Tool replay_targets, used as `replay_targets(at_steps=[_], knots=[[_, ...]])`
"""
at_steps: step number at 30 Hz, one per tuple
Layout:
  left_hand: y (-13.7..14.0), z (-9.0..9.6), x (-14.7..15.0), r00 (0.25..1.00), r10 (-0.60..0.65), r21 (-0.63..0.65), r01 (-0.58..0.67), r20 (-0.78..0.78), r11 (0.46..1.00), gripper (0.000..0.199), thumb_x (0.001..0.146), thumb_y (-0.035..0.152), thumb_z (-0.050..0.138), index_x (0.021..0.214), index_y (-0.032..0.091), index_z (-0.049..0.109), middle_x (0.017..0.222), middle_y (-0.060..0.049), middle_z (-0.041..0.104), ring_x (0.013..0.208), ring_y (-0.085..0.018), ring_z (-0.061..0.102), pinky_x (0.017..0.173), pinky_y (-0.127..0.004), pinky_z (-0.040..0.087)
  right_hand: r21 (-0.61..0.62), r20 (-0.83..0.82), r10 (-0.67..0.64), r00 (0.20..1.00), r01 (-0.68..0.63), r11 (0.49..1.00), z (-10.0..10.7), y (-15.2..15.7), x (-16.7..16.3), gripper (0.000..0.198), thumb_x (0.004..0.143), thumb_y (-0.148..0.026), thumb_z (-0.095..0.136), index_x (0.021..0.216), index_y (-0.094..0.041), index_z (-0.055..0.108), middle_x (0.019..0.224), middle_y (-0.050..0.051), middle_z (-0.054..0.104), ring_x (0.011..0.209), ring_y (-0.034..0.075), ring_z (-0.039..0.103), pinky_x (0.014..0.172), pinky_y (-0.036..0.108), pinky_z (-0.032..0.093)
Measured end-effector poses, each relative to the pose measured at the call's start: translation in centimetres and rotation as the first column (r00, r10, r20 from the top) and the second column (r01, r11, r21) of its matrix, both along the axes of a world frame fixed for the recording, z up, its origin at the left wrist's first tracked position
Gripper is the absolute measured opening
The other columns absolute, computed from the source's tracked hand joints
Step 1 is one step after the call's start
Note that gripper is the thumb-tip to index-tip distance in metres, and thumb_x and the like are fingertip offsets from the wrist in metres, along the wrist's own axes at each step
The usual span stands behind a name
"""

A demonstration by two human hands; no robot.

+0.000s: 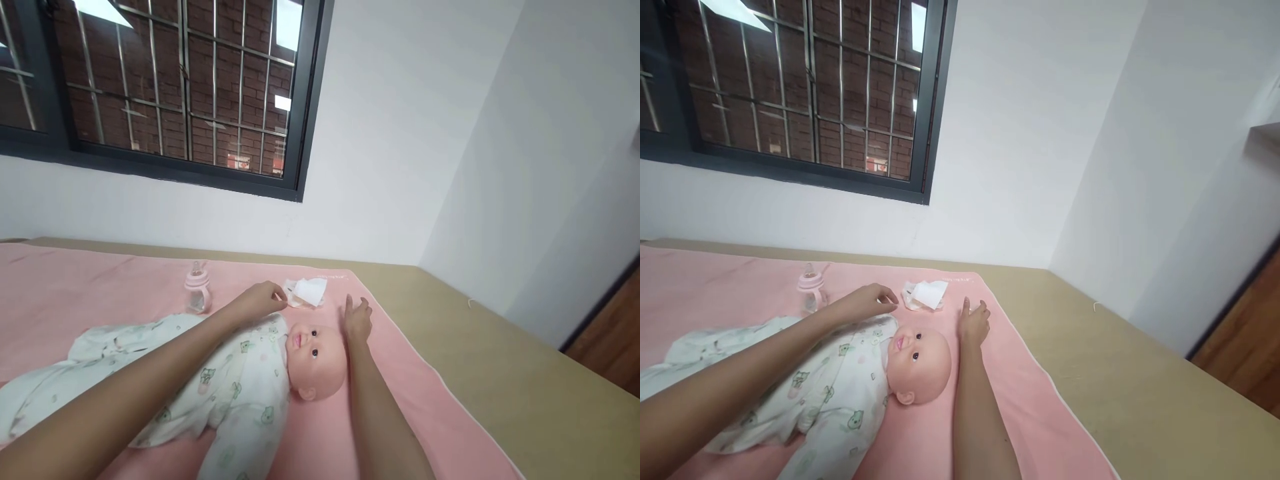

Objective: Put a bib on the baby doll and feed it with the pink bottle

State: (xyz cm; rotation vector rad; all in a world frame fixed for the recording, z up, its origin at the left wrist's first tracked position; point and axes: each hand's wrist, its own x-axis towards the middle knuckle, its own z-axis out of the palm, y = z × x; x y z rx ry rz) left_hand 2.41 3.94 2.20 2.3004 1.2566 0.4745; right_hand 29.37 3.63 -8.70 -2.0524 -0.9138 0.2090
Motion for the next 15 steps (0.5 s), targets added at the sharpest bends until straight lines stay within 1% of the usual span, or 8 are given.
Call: replay_targets(at_steps=[2, 4, 7, 9, 11, 13, 15], knots=[[0.4, -0.3, 0.7, 1.000, -0.027, -0.005, 0.027, -0.004, 1.000, 0.034, 0.074, 0.037, 0.053, 0.095, 0.019, 0.073, 0.099, -0.008, 0.074, 0.095, -0.029, 0.068, 0.080, -0.034, 0.050, 0.052, -0.001, -0.006, 1.000, 0.006, 0.999, 0.0, 0.0, 0.1, 0.071, 0.096, -0.058, 0.025, 0.146, -0.010, 0.038, 0.141, 0.025, 0.047, 0.126, 0.036, 0.052, 0.105, 0.048, 0.037], [0.6, -0.7, 1.4, 0.998, -0.057, -0.009, 0.057, -0.009, 0.998, 0.033, 0.074, 0.035, 0.054, 0.095, 0.019, 0.073, 0.100, -0.008, 0.075, 0.095, -0.029, 0.068, 0.080, -0.034, 0.050, 0.114, 0.046, -0.009, 0.999, 0.004, 0.993, 0.1, 0.0, -0.1, 0.067, 0.096, -0.055, 0.026, 0.142, -0.010, 0.043, 0.140, 0.024, 0.049, 0.130, 0.037, 0.047, 0.108, 0.048, 0.034], [0.6, -1.5, 2.6, 0.995, -0.102, -0.021, 0.102, -0.021, 0.995, 0.031, 0.072, 0.032, 0.053, 0.092, 0.018, 0.073, 0.098, -0.009, 0.075, 0.095, -0.030, 0.068, 0.079, -0.035, 0.049, 0.255, 0.133, 0.017, 0.991, -0.051, 0.966, 0.4, 0.3, -1.0, 0.056, 0.097, -0.049, 0.026, 0.131, -0.013, 0.052, 0.135, 0.020, 0.053, 0.132, 0.034, 0.043, 0.109, 0.045, 0.033], [0.8, -1.7, 3.4, 0.987, -0.160, -0.052, 0.158, -0.023, 0.986, 0.031, 0.072, 0.031, 0.052, 0.090, 0.018, 0.073, 0.095, -0.009, 0.075, 0.093, -0.029, 0.068, 0.078, -0.034, 0.050, 0.340, 0.199, 0.072, 0.977, -0.138, 0.930, 0.5, 0.5, -1.8, 0.050, 0.097, -0.046, 0.025, 0.120, -0.016, 0.057, 0.128, 0.018, 0.057, 0.127, 0.030, 0.047, 0.106, 0.041, 0.036], [1.1, -1.8, 4.1, 0.972, -0.236, -0.098, 0.233, -0.019, 0.968, 0.030, 0.073, 0.032, 0.051, 0.089, 0.018, 0.072, 0.093, -0.008, 0.075, 0.091, -0.027, 0.069, 0.076, -0.031, 0.051, 0.379, 0.266, 0.164, 0.950, -0.260, 0.888, 0.4, 0.8, -2.6, 0.046, 0.097, -0.044, 0.024, 0.108, -0.018, 0.060, 0.118, 0.015, 0.061, 0.116, 0.026, 0.053, 0.099, 0.037, 0.041], [1.6, -1.7, 4.9, 0.947, -0.319, -0.146, 0.313, -0.021, 0.938, 0.027, 0.073, 0.036, 0.053, 0.083, 0.019, 0.072, 0.090, -0.007, 0.075, 0.088, -0.026, 0.069, 0.077, -0.030, 0.052, 0.363, 0.317, 0.298, 0.901, -0.405, 0.839, 0.2, 1.0, -3.5, 0.045, 0.097, -0.046, 0.024, 0.094, -0.020, 0.061, 0.104, 0.012, 0.064, 0.101, 0.023, 0.058, 0.087, 0.033, 0.044], [2.1, -1.7, 5.6, 0.928, -0.371, -0.163, 0.363, -0.022, 0.917, 0.027, 0.072, 0.045, 0.058, 0.075, 0.021, 0.070, 0.086, -0.005, 0.075, 0.086, -0.026, 0.069, 0.079, -0.031, 0.052, 0.306, 0.328, 0.442, 0.835, -0.537, 0.786, -0.1, 1.2, -4.2, 0.045, 0.097, -0.049, 0.026, 0.080, -0.022, 0.058, 0.086, 0.007, 0.064, 0.083, 0.019, 0.058, 0.074, 0.029, 0.042]])
